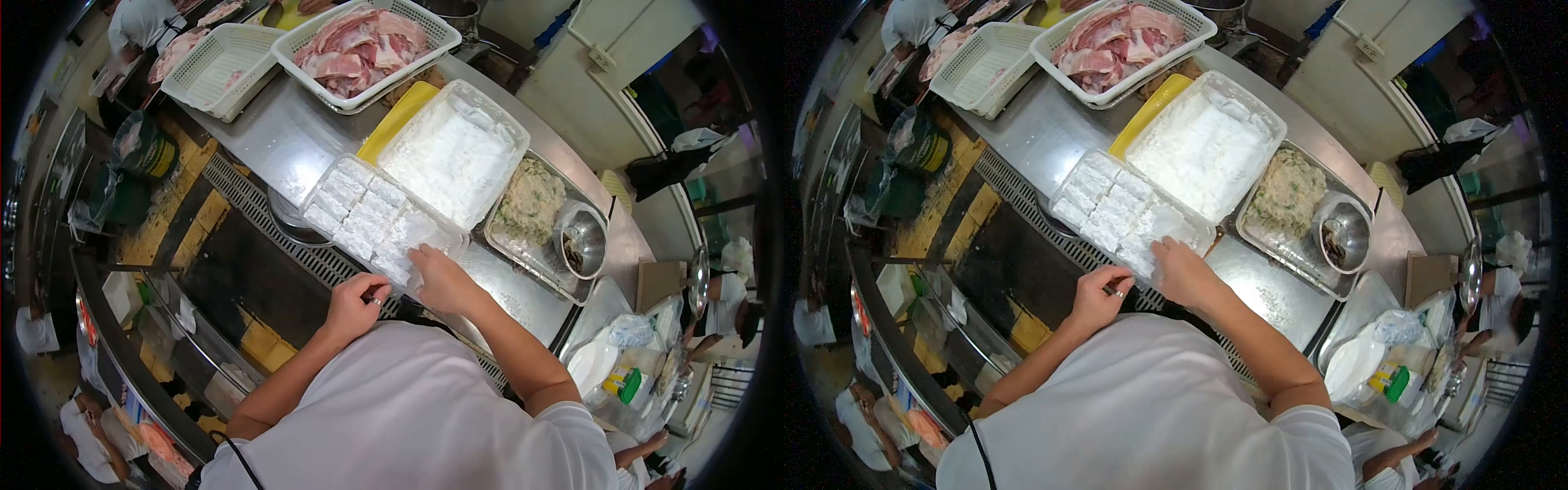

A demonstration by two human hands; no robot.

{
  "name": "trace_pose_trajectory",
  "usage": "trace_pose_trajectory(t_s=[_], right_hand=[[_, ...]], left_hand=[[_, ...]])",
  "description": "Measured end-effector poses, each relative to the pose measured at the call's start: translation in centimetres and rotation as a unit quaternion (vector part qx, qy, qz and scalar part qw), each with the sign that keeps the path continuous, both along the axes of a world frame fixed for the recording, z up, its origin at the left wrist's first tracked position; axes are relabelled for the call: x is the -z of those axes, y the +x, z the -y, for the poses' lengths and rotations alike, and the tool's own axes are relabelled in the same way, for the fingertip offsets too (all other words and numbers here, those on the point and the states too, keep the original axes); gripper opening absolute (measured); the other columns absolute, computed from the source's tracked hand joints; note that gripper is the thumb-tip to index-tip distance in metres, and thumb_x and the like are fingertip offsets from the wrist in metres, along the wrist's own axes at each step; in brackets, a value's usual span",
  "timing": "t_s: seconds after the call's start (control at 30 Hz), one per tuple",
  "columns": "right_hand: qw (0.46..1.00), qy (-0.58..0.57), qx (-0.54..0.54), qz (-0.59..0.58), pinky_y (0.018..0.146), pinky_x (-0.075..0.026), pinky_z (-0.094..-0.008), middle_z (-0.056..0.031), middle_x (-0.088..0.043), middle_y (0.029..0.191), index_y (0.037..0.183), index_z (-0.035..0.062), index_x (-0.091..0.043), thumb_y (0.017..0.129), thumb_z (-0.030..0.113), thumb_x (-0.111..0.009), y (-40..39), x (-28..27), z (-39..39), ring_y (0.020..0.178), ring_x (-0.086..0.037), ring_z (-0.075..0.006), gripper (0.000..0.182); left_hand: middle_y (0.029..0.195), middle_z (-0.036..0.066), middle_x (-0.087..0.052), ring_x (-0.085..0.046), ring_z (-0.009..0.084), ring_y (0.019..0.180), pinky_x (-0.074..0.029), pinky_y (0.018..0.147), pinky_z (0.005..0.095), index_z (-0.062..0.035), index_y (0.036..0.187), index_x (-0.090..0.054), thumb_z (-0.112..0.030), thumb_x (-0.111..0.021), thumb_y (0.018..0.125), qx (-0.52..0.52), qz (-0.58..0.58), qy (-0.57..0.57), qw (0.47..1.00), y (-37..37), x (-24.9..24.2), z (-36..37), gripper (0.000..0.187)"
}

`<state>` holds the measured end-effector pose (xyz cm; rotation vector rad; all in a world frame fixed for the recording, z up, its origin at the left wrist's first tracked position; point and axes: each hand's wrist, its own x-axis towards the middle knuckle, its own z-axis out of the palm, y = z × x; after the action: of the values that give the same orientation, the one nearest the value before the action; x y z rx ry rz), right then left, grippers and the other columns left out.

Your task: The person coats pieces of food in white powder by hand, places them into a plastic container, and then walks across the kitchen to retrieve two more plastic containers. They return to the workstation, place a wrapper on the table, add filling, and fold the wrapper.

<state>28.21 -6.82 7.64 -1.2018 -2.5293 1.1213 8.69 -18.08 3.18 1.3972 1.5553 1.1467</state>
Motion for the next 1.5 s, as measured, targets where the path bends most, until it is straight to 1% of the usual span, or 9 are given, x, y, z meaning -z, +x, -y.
trace_pose_trajectory(t_s=[0.17,0.57,0.77,0.83,0.93,1.03,1.13,1.37,1.5], right_hand=[[0.998,0.06,-0.032,0.014,0.097,-0.053,-0.0485,-0.0248,-0.059,0.117,0.127,-0.0044,-0.063,0.084,0.002,-0.072,-0.6,1.3,-0.1,0.112,-0.062,-0.0438,0.045],[0.991,0.111,-0.072,0.036,0.094,-0.054,-0.0465,-0.0213,-0.063,0.109,0.116,-0.0038,-0.07,0.081,0.003,-0.069,0.1,0.9,0.0,0.111,-0.061,-0.0389,0.035],[0.971,0.18,0.153,-0.048,0.093,-0.054,-0.0485,-0.0213,-0.067,0.104,0.114,-0.0016,-0.074,0.084,0.001,-0.064,1.3,-0.2,-7.1,0.103,-0.066,-0.0411,0.032],[0.981,0.072,0.152,0.094,0.095,-0.055,-0.0478,-0.0264,-0.072,0.114,0.117,-0.0003,-0.076,0.086,0.005,-0.058,2.3,0.6,-11.8,0.107,-0.069,-0.0421,0.036],[0.982,-0.074,-0.019,0.175,0.095,-0.056,-0.0494,-0.0267,-0.073,0.113,0.109,-0.003,-0.074,0.086,0.01,-0.062,2.6,5.6,-16.8,0.109,-0.07,-0.0407,0.03],[0.979,0.102,0.048,0.167,0.097,-0.057,-0.0486,-0.0263,-0.073,0.114,0.108,-0.0025,-0.074,0.085,0.009,-0.061,2.6,7.9,-20.0,0.113,-0.07,-0.0409,0.028],[0.961,0.155,0.185,0.133,0.097,-0.057,-0.0492,-0.0262,-0.07,0.116,0.108,-0.0017,-0.074,0.087,0.007,-0.06,2.6,6.3,-24.2,0.11,-0.07,-0.042,0.027],[0.918,0.283,0.215,0.174,0.101,-0.055,-0.0493,-0.0243,-0.067,0.125,0.117,-0.0047,-0.069,0.092,0.016,-0.066,2.6,9.0,-31.7,0.117,-0.066,-0.0426,0.032],[0.962,0.097,0.162,0.199,0.102,-0.055,-0.0486,-0.0268,-0.071,0.124,0.119,-0.0056,-0.069,0.091,0.022,-0.068,0.4,10.3,-32.8,0.118,-0.069,-0.0427,0.039]], left_hand=[[0.092,0.011,-0.074,-0.069,0.016,0.076,-0.055,0.068,0.0289,0.0005,0.104,-0.077,-0.001,-0.078,0.092,0.007,0.014,-0.012,1.0,0.1,-0.4,-0.2,0.012],[0.084,0.01,-0.074,-0.069,0.0156,0.068,-0.054,0.061,0.0279,0.0009,0.1,-0.077,-0.003,-0.079,0.091,0.007,-0.022,0.059,0.998,0.1,-1.7,-0.9,0.01],[0.083,0.011,-0.073,-0.069,0.0168,0.068,-0.054,0.061,0.0278,0.0007,0.097,-0.077,-0.003,-0.079,0.09,0.018,-0.034,0.1,0.994,0.3,-2.3,-2.7,0.008],[0.082,0.011,-0.073,-0.069,0.0183,0.067,-0.053,0.061,0.0287,0.0003,0.097,-0.077,-0.003,-0.079,0.09,0.022,-0.045,0.103,0.993,0.7,-2.3,-3.1,0.008],[0.078,0.01,-0.071,-0.067,0.0198,0.063,-0.052,0.059,0.03,-0.0012,0.095,-0.077,-0.003,-0.079,0.088,0.032,-0.055,0.12,0.991,1.2,-2.4,-3.7,0.007],[0.072,0.008,-0.069,-0.064,0.0189,0.056,-0.05,0.055,0.0305,-0.0032,0.093,-0.076,-0.003,-0.08,0.087,0.036,-0.063,0.147,0.986,1.9,-2.2,-4.3,0.008],[0.075,0.01,-0.071,-0.066,0.0216,0.06,-0.052,0.057,0.032,-0.0028,0.093,-0.076,-0.003,-0.08,0.087,0.035,-0.077,0.131,0.988,1.8,-2.4,-4.5,0.007],[0.079,0.012,-0.073,-0.069,0.0257,0.067,-0.052,0.061,0.0329,-0.0018,0.093,-0.076,-0.003,-0.08,0.086,0.021,-0.081,0.091,0.992,1.7,-2.9,-4.8,0.008],[0.078,0.012,-0.072,-0.068,0.0255,0.065,-0.051,0.06,0.0324,-0.0017,0.093,-0.076,-0.002,-0.08,0.086,-0.001,-0.075,0.083,0.994,1.7,-3.1,-5.2,0.008]])
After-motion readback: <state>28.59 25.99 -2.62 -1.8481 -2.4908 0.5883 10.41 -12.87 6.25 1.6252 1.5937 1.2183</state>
